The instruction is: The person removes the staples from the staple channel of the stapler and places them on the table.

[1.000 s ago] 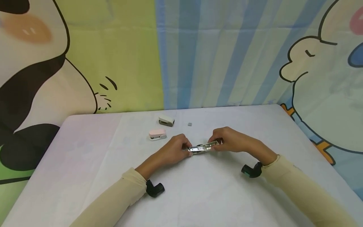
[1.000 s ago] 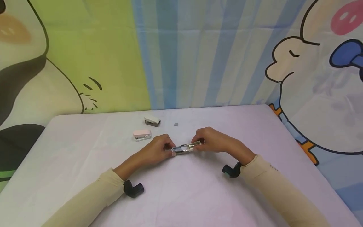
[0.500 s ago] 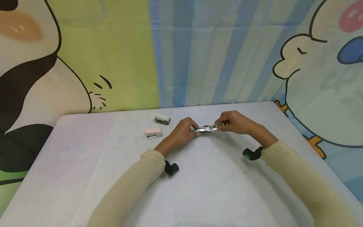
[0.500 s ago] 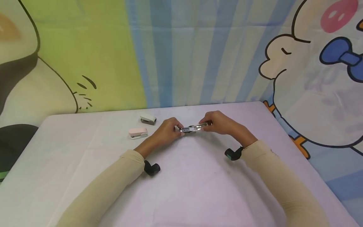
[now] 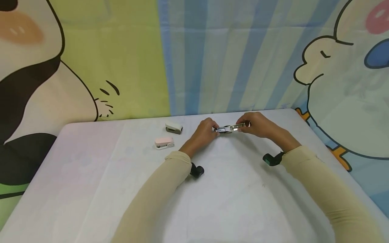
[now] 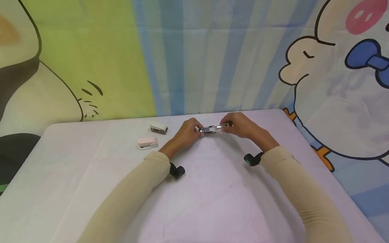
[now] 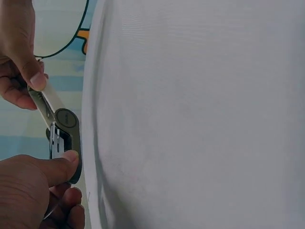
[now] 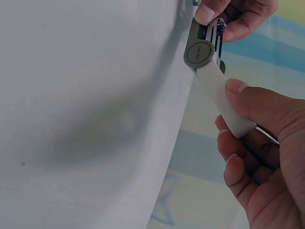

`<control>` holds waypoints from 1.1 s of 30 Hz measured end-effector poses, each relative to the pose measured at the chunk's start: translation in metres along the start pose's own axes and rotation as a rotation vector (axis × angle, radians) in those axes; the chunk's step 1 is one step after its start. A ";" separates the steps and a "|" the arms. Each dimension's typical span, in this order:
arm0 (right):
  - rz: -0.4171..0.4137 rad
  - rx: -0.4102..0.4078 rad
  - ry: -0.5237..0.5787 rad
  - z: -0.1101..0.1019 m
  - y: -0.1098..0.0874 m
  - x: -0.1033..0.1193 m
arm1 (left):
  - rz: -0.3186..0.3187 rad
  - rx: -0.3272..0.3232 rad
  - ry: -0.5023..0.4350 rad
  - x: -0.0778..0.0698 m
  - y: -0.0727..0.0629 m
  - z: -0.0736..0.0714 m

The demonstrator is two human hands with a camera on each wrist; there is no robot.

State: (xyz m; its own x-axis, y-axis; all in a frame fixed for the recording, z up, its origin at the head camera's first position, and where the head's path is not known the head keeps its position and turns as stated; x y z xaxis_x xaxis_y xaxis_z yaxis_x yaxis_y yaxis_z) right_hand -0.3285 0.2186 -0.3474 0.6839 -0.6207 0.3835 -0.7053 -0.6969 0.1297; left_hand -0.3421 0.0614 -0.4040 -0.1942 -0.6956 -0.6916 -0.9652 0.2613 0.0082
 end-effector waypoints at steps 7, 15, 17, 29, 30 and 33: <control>0.049 0.021 -0.001 -0.003 -0.001 -0.011 | -0.041 0.000 -0.012 -0.004 0.009 0.003; 0.057 0.045 0.005 0.003 0.006 -0.019 | -0.094 0.052 -0.033 0.007 0.017 0.010; 0.056 0.055 0.005 0.005 0.008 -0.020 | -0.102 0.072 -0.032 0.009 0.019 0.011; 0.111 0.065 0.027 0.014 0.007 -0.029 | -0.120 0.110 -0.036 0.012 0.020 0.013; 0.103 0.054 0.028 0.012 0.006 -0.029 | -0.104 0.096 -0.024 0.011 0.020 0.012; 0.081 -0.004 0.009 0.004 0.007 -0.026 | -0.062 0.022 -0.006 0.010 0.019 0.004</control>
State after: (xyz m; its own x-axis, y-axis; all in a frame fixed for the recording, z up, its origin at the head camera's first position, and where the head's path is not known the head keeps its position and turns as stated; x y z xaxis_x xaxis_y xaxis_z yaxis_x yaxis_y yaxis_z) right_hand -0.3502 0.2287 -0.3598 0.6227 -0.6718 0.4012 -0.7592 -0.6428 0.1020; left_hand -0.3620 0.0621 -0.4139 -0.1330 -0.7073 -0.6943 -0.9713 0.2325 -0.0508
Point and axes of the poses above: each hand's wrist, its own y-axis towards the middle knuckle, its own z-axis out of the palm, x = y × z, the point moved 8 cm from there along y, towards the middle knuckle, and after that the axes turned 12 degrees about -z, right-handed, at the moved point
